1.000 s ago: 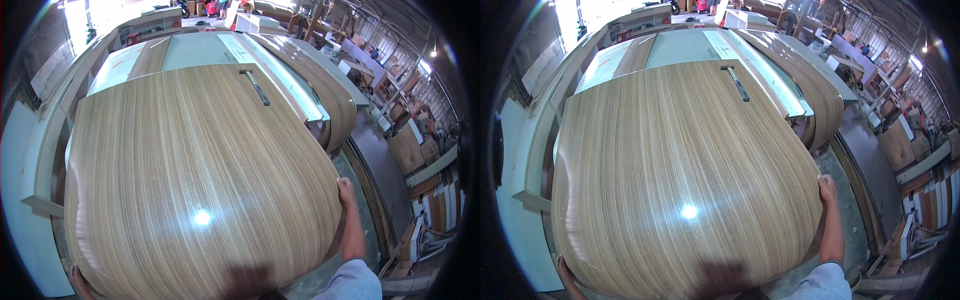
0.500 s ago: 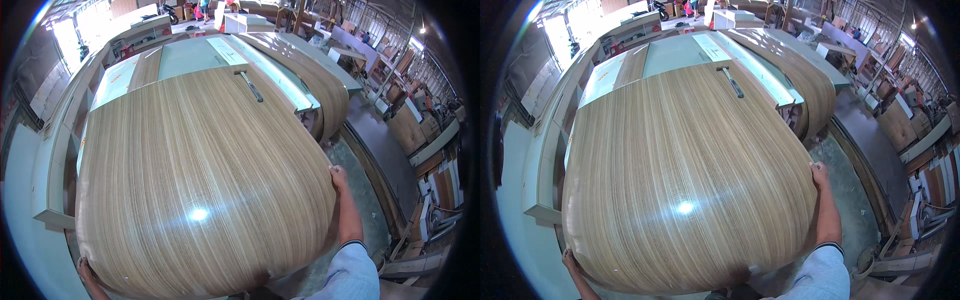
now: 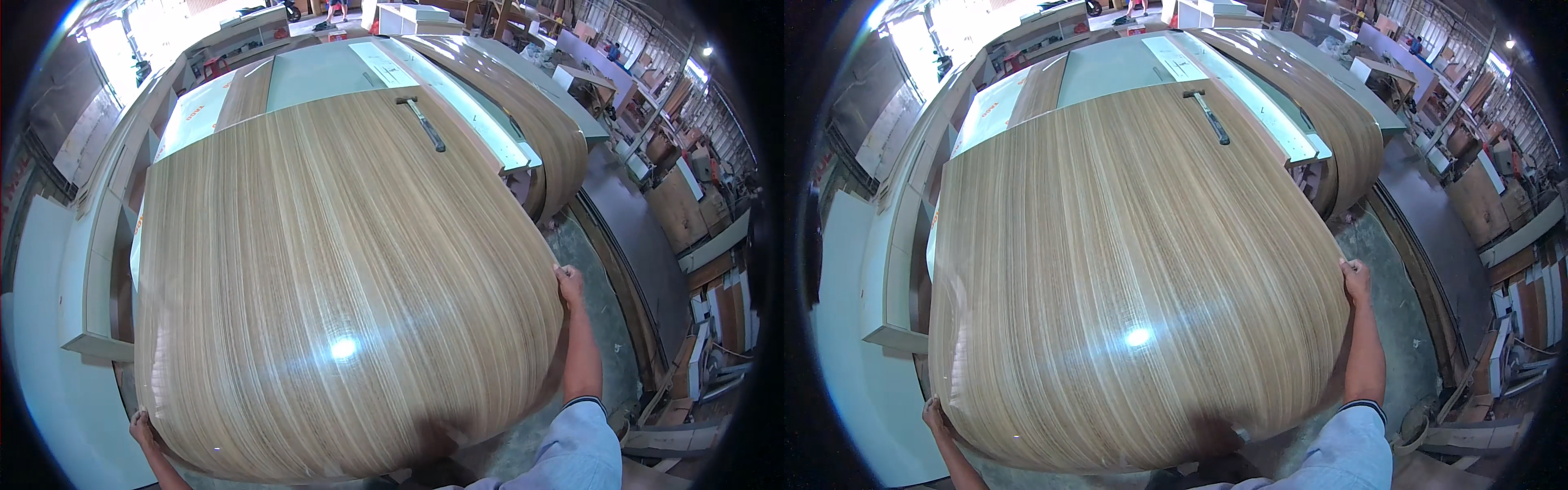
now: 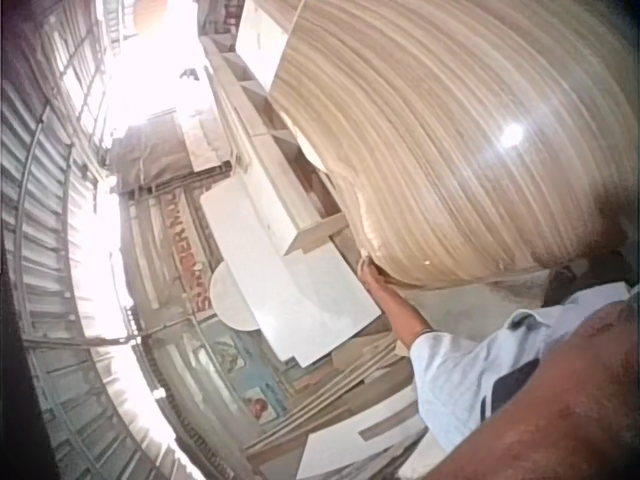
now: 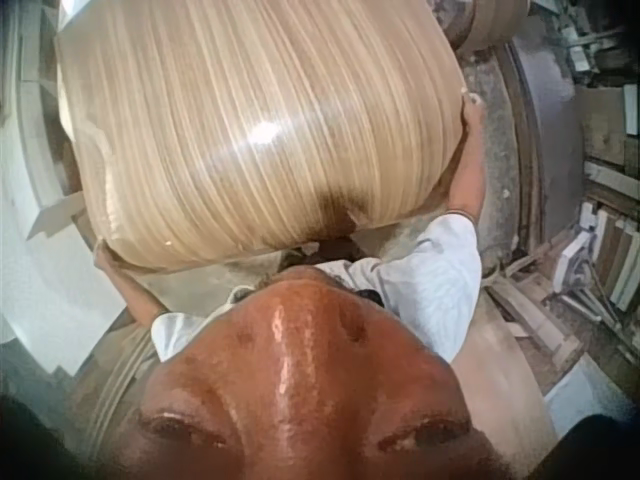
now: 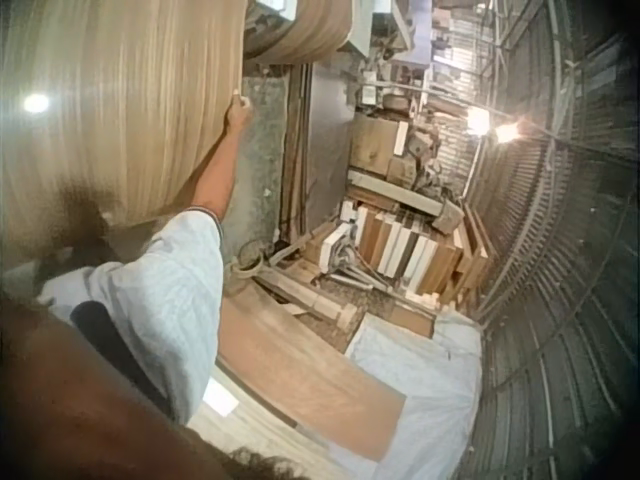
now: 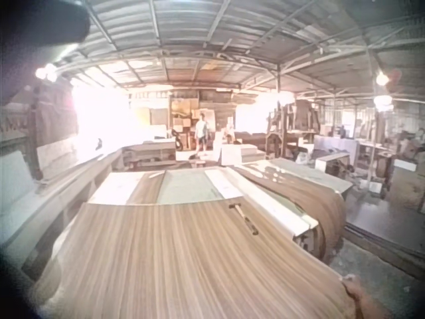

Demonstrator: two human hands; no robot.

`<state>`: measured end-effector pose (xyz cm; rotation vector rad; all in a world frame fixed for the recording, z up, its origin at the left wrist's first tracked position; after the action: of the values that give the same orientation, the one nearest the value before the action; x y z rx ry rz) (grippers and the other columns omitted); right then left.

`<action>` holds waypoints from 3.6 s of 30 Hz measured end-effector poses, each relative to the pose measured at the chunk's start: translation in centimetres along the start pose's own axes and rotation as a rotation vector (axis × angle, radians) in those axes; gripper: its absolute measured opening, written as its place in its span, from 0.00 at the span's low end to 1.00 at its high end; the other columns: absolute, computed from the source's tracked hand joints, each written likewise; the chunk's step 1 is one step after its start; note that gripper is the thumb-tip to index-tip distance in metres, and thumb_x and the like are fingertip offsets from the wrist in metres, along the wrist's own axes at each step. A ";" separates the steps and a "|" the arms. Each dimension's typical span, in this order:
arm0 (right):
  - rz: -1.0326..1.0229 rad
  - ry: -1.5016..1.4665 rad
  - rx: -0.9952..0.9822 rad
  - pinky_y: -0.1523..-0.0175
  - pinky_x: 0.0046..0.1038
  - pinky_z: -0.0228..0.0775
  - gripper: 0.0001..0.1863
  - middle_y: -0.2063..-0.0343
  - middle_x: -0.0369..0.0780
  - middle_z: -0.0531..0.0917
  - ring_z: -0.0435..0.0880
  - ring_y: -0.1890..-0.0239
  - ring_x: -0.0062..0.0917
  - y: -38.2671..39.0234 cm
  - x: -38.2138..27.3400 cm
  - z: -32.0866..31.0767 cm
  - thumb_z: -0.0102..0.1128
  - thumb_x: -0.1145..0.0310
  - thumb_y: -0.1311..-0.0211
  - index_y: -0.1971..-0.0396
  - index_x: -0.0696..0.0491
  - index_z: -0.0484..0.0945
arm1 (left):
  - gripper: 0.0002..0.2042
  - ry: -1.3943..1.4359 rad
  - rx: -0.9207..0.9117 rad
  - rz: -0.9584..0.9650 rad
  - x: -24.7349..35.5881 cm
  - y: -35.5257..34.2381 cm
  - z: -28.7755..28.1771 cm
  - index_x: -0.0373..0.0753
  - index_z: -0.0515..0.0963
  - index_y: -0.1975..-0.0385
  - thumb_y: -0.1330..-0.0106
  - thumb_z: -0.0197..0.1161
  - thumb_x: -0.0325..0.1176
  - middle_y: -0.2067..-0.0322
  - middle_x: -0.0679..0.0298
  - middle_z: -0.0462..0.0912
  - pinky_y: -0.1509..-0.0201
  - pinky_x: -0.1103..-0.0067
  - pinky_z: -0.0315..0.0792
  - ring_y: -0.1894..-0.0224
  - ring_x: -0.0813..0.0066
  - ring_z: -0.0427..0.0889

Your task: The person applies wood-grain laminate sheets onto large furniture panels by hand, smoothing the surface with their palms and using a hammer to tap the edges for a secure fit.

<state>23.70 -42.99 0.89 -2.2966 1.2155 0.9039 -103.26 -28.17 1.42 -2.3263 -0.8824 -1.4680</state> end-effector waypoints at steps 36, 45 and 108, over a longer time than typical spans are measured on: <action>-0.066 -0.053 0.023 0.67 0.26 0.66 0.18 0.81 0.34 0.78 0.73 0.75 0.17 -5.0 -7.9 0.1 0.68 0.56 0.43 0.80 0.57 0.80 | 0.20 0.042 0.085 0.055 9.7 -6.0 -1.0 0.24 0.76 0.51 0.39 0.67 0.32 0.60 0.55 0.83 0.54 0.76 0.76 0.60 0.68 0.82; -0.111 -0.066 0.030 0.68 0.27 0.66 0.18 0.82 0.33 0.78 0.72 0.76 0.17 -5.8 -8.7 0.0 0.68 0.56 0.43 0.80 0.57 0.80 | 0.18 0.070 0.122 -0.028 11.2 -5.9 0.1 0.28 0.78 0.52 0.39 0.68 0.30 0.65 0.63 0.83 0.65 0.81 0.73 0.68 0.77 0.79; -0.074 0.035 -0.019 0.63 0.28 0.66 0.20 0.79 0.33 0.78 0.72 0.73 0.18 -8.6 -6.4 9.7 0.65 0.54 0.38 0.77 0.57 0.79 | 0.15 -0.227 0.104 0.042 5.0 -9.8 7.5 0.30 0.82 0.60 0.40 0.69 0.36 0.66 0.62 0.83 0.56 0.78 0.73 0.63 0.74 0.79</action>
<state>24.77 -28.73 -1.29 -2.3657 1.1323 0.8558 -102.27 -14.93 1.37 -2.4499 -0.9361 -1.1283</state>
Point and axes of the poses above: each hand's wrist, its own y-axis away from the middle knuckle, its own z-axis out of the palm, x = y × z, the point moved 5 cm from there along -y, towards the middle knuckle
